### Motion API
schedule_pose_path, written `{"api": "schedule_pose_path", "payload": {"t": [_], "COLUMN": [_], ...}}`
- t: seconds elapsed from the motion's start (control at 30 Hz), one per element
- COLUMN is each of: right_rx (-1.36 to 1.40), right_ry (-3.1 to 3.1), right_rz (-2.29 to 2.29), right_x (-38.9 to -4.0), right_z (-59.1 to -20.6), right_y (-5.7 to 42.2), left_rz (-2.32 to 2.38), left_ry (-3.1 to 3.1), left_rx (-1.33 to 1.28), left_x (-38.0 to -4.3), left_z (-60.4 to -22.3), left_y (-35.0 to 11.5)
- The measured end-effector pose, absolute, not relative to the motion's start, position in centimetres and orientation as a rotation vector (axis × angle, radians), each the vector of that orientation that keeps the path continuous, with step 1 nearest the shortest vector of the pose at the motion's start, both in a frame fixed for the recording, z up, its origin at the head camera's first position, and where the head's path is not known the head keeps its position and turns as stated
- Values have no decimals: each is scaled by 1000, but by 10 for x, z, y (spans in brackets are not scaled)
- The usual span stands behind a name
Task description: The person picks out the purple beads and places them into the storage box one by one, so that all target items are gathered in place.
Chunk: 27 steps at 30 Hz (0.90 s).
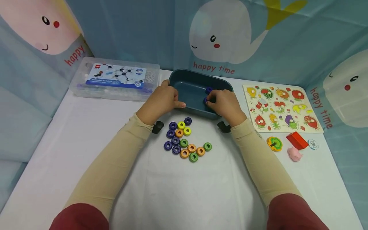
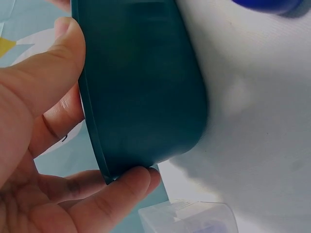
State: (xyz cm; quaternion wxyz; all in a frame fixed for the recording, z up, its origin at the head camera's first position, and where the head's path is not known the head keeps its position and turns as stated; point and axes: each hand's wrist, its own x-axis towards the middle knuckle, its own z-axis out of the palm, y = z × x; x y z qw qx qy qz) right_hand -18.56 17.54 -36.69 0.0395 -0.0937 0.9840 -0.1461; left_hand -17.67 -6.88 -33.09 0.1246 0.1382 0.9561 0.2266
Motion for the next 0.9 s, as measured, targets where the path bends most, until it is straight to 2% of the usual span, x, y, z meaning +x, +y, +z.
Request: {"api": "schedule_pose_path", "payload": {"t": [0.2,0.37,0.53,0.9], "right_rx": [-351,-782,-1160,-1273], "right_ry": [3060,2989,2804,2811], "right_rz": [-729,-790,-516,-252], "right_x": [-161,-107,-66,-57], "right_z": [-351,-330,-341,-364], "right_y": [169,142,115,97], "left_rz": [645,629,630,641], "left_ry": [2785,2793,2778,2776], "left_rx": [415,435,433,436], "left_x": [-178,-179,-179,-177], "left_z": [-332,-332,-329,-328], "left_y": [-69,-69,-68,-69]}}
